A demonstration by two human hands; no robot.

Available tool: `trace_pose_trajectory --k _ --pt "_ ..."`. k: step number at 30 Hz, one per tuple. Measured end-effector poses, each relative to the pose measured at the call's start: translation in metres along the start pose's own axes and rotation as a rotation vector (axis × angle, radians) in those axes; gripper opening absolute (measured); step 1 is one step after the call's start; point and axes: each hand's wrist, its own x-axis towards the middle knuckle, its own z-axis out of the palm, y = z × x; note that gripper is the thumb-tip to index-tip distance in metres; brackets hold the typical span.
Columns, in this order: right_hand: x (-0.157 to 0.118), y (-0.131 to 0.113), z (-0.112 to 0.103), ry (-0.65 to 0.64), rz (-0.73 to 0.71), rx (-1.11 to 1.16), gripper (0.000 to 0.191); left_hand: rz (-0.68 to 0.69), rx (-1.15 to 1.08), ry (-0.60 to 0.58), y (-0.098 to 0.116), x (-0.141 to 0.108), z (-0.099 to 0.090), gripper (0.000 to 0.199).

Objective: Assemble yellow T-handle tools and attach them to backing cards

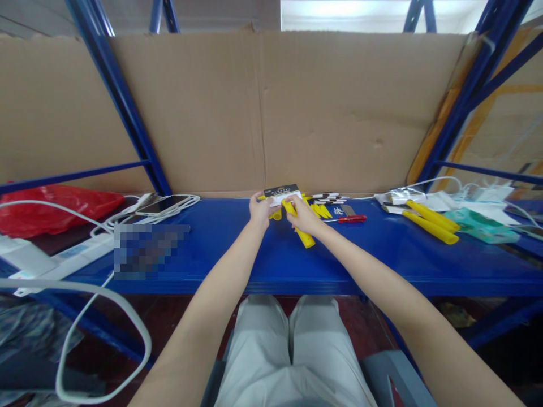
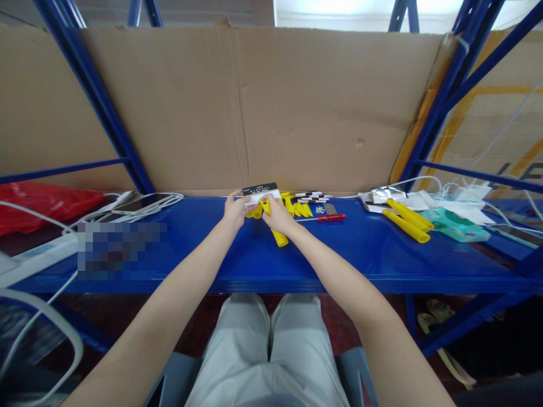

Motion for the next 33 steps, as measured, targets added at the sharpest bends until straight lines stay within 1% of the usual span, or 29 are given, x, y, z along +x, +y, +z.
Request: trace_pose_trajectory --k 4,8,12,16,22,27,33 --pt "-0.002 -0.005 -0.008 -0.037 0.001 -0.149 0.036 -0.024 0.024 -0.052 -0.005 0.002 0.0 0.052" --pt "-0.001 -0.004 -0.013 -0.113 0.004 -0.249 0.031 -0.066 0.057 -0.098 -0.009 0.005 -0.001 0.056" --pt "0.002 -0.002 -0.014 -0.176 0.004 -0.311 0.036 -0.083 0.148 -0.129 -0.009 0.005 -0.001 0.057" --pt "0.002 -0.003 -0.013 -0.178 0.021 -0.329 0.041 -0.065 0.235 -0.132 -0.008 0.004 -0.001 0.054" --pt "0.0 -0.003 -0.013 -0.168 0.067 -0.269 0.045 -0.03 0.241 -0.104 -0.01 0.008 -0.002 0.052" --pt "0.001 0.0 -0.012 -0.146 0.063 -0.175 0.043 -0.033 0.238 -0.12 -0.013 0.013 -0.002 0.046" --pt "0.0 0.004 -0.009 -0.098 0.047 -0.07 0.043 -0.009 0.236 -0.119 -0.012 0.014 -0.002 0.037"
